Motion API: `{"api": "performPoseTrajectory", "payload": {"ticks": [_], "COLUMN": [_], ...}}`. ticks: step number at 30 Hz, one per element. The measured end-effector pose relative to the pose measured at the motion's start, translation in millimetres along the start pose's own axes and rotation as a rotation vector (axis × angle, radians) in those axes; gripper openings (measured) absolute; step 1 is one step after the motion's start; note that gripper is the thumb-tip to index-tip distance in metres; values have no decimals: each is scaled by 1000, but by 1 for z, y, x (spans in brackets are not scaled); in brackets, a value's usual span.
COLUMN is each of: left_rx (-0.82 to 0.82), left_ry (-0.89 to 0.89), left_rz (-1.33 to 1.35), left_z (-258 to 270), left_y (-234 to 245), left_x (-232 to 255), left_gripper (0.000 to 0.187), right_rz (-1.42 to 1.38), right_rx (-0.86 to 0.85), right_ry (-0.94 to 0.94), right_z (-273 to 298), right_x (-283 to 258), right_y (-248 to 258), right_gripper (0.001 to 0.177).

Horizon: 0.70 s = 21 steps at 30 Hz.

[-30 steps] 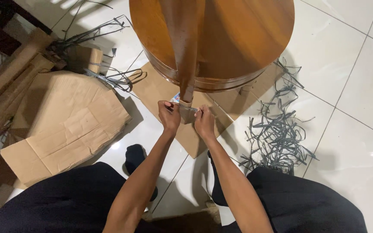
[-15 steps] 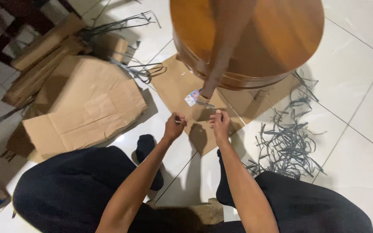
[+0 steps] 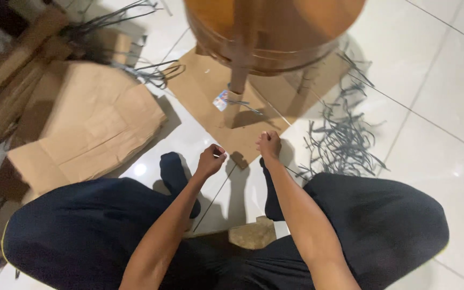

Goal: Wrapping the legs of a wooden stool with protective cardboard pieces

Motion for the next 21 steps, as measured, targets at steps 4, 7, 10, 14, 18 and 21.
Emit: {"api": "performPoseTrajectory", "payload": {"ticks": [4,7,10,14,18,21], "left_rx": [-42,-77,-145,-169,-143,-129], "left_ry": [-53,-88,-55,-1,24,59], "left_rz": [14,11,16,-5,-35,-10], "left_z": [3,-3,5,13,13,7], "left_y": [-24,-52,-74,-80,-66,-62], "left_x": [42,54,62,49,46,32], "left_gripper": [28,32,26,28,26,27], "right_rz": [244,355,355,563,595,853], "right_rx": [115,230,430,468,295,220], "right_ry": [44,-30,13,259,286,317], "right_z": [-57,-54,-70,-77,-93,-112], "right_x": [57,50,48,9,-11,20], "right_y": [24,67,112,155,152,136], "right_gripper": [24,18,11,12,20,18]}}
Point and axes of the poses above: each hand's wrist, its own z-axis away from the middle knuckle, its own y-axis out of the back of the hand, x = y × z, the point moved 9 cm from there along -z, towards the middle knuckle, and after that the axes turned 13 degrees about x, right-handed, at the moved point
